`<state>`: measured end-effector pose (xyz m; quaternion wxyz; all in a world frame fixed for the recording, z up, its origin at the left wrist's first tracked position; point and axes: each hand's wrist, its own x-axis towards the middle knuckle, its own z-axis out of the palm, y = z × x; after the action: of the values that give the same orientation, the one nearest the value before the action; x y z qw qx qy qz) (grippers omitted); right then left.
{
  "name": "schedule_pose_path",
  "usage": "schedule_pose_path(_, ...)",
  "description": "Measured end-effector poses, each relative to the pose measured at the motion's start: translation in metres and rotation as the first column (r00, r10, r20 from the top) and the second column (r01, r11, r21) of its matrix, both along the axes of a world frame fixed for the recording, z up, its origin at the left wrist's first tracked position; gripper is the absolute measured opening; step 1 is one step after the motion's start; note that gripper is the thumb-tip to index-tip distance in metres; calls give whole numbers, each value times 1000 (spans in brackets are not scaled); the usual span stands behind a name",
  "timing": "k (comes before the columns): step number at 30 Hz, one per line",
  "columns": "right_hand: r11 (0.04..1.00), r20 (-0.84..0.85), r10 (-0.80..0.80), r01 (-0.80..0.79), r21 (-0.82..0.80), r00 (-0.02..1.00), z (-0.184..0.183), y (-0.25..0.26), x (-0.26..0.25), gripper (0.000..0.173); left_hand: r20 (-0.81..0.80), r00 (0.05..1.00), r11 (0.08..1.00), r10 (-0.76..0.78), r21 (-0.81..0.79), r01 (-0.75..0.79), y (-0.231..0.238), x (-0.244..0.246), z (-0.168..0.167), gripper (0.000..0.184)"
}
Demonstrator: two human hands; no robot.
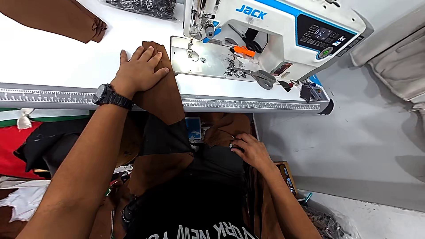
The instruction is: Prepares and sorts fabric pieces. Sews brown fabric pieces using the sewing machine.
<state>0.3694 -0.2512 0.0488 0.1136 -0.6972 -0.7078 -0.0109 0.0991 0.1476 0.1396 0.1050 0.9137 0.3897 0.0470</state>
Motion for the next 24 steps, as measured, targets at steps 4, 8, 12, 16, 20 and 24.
schedule_pose_path(4, 999, -102, -19, 16, -30, 995, 4, 3, 3, 19, -3, 1000, 1000, 1, -1, -1, 0, -1, 0, 82)
schedule_pose_path(8, 999, -85, -13, 10, -35, 996, 6, 5, 2, 17, -6, 1000, 1000, 0, 0, 0, 1, 0, 0, 83)
schedule_pose_path(12, 998, 24, 45, -46, 42, 999, 8, 5, 0, 14, 4, 1000, 1000, 0, 8, -1, 1, -1, -2, 84)
schedule_pose_path(16, 997, 49, 72, -72, -2, 996, 7, 3, -4, 13, 16, 1000, 1000, -5, 7, 5, 0, -1, -1, 82)
schedule_pose_path(20, 998, 47, 55, -55, -12, 997, 0, 0, -1, 15, 8, 1000, 1000, 0, 6, 0, 0, -1, 0, 82)
schedule_pose_path(24, 998, 27, 45, -44, -35, 999, 0, 2, 1, 19, 3, 1000, 1000, 0, 5, 0, 1, 0, -1, 82)
